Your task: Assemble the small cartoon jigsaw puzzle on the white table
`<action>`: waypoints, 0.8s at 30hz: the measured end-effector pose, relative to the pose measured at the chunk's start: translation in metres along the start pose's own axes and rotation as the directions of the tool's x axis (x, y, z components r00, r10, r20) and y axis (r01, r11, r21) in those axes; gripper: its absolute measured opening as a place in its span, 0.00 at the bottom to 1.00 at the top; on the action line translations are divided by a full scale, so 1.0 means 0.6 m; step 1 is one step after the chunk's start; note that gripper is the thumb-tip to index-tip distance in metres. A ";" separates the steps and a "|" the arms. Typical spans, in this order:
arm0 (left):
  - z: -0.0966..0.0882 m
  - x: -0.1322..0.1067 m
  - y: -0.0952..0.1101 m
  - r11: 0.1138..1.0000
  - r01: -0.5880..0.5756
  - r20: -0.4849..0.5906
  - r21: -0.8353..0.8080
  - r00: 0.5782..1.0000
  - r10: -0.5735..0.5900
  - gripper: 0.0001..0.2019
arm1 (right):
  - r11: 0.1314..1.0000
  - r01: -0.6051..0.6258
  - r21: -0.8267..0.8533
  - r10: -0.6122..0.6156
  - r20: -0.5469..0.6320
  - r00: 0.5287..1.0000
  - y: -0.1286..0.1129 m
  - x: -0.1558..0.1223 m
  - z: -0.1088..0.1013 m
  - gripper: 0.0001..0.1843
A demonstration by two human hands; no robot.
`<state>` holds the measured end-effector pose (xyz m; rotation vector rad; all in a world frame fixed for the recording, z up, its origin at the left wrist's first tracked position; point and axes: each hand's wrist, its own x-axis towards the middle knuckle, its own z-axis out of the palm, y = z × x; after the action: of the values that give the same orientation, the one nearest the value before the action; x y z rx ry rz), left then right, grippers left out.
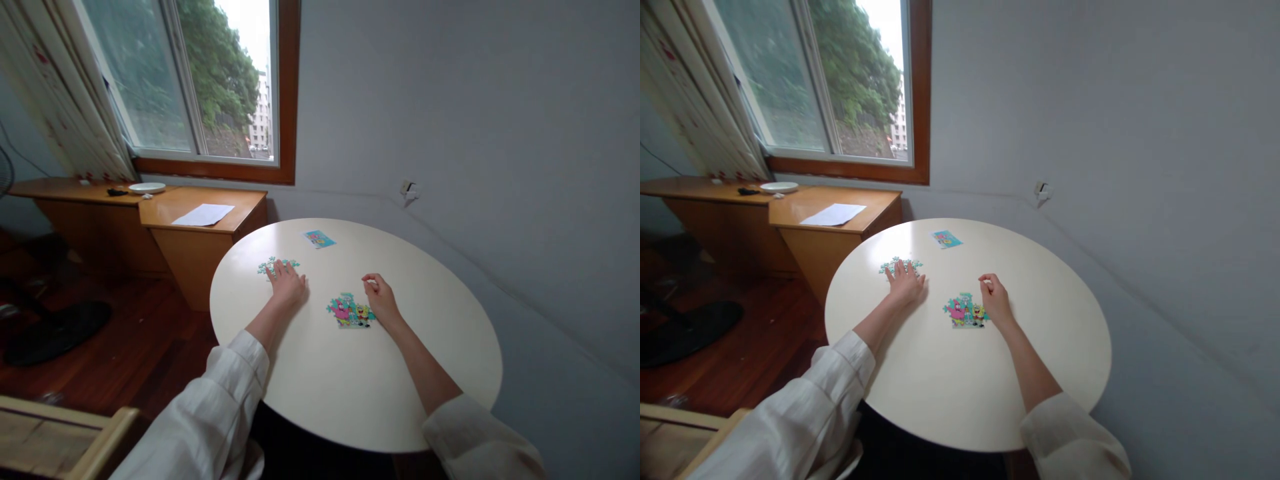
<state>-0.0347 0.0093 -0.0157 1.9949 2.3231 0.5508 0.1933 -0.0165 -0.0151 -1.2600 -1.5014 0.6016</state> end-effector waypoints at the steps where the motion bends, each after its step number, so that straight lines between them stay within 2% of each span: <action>1: 0.001 0.001 -0.002 1.000 0.001 0.036 0.011 0.999 -0.002 0.32 | 1.000 0.003 -0.007 -0.003 0.006 1.000 0.000 0.000 0.000 0.09; 4: 0.001 0.003 -0.003 0.999 -0.021 0.162 0.045 0.987 0.014 0.32 | 1.000 0.015 -0.016 -0.014 0.031 0.999 0.001 -0.002 0.001 0.09; 6: -0.001 0.001 -0.001 0.997 -0.051 0.200 0.062 0.979 0.038 0.32 | 1.000 0.016 -0.017 -0.015 0.050 0.999 0.001 -0.003 0.002 0.10; 13: -0.010 -0.010 0.011 0.992 -0.111 0.246 0.058 0.965 0.093 0.31 | 1.000 0.005 -0.018 -0.003 0.091 0.996 0.004 -0.005 0.004 0.12; 18: -0.010 -0.019 0.021 0.981 -0.194 0.287 0.013 0.940 0.182 0.29 | 0.999 -0.001 -0.047 0.006 0.112 0.994 0.008 -0.003 0.004 0.12; 24: -0.004 -0.025 0.029 0.962 -0.265 0.258 -0.064 0.927 0.272 0.27 | 0.998 0.002 -0.057 0.004 0.113 0.994 0.006 -0.002 0.005 0.14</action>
<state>-0.0161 -0.0039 -0.0114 2.2318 1.8942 0.2981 0.1919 -0.0159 -0.0197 -1.2885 -1.6221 0.6440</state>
